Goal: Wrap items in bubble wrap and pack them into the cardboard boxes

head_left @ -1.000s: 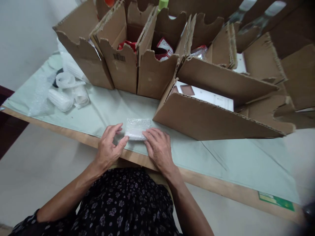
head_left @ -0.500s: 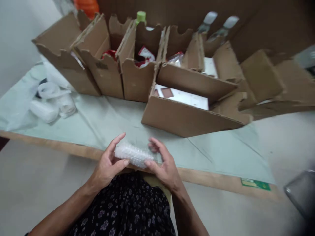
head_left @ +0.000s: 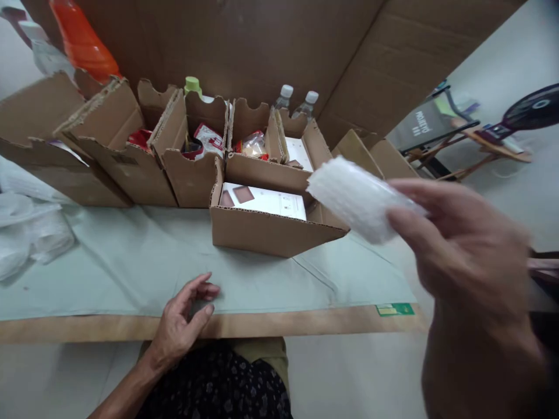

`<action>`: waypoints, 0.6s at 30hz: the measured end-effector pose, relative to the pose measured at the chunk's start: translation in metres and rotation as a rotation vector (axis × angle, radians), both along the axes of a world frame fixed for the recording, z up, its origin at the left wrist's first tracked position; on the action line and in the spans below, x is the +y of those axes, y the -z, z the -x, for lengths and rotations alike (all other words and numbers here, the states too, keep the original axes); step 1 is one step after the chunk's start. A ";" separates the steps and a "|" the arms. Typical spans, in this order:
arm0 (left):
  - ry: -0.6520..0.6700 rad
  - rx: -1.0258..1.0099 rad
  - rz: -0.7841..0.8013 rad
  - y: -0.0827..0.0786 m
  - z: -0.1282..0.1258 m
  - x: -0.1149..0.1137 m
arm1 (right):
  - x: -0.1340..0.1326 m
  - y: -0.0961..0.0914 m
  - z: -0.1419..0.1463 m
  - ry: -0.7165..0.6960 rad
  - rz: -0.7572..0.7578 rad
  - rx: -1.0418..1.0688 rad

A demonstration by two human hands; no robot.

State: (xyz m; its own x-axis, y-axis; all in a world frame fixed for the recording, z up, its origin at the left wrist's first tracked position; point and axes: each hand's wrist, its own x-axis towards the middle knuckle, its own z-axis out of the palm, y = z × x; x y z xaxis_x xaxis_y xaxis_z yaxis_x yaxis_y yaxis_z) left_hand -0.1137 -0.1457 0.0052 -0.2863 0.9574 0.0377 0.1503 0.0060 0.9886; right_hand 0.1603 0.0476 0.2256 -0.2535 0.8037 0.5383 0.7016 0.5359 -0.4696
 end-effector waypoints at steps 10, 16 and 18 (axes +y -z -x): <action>0.072 0.291 -0.233 -0.014 -0.004 0.007 | 0.084 -0.022 0.080 0.103 0.221 -1.106; 0.077 0.315 -0.251 -0.015 -0.004 0.009 | 0.103 0.015 0.090 -0.069 0.092 -1.157; 0.087 0.318 -0.247 -0.013 -0.004 0.009 | 0.097 0.015 0.077 -0.107 0.081 -1.064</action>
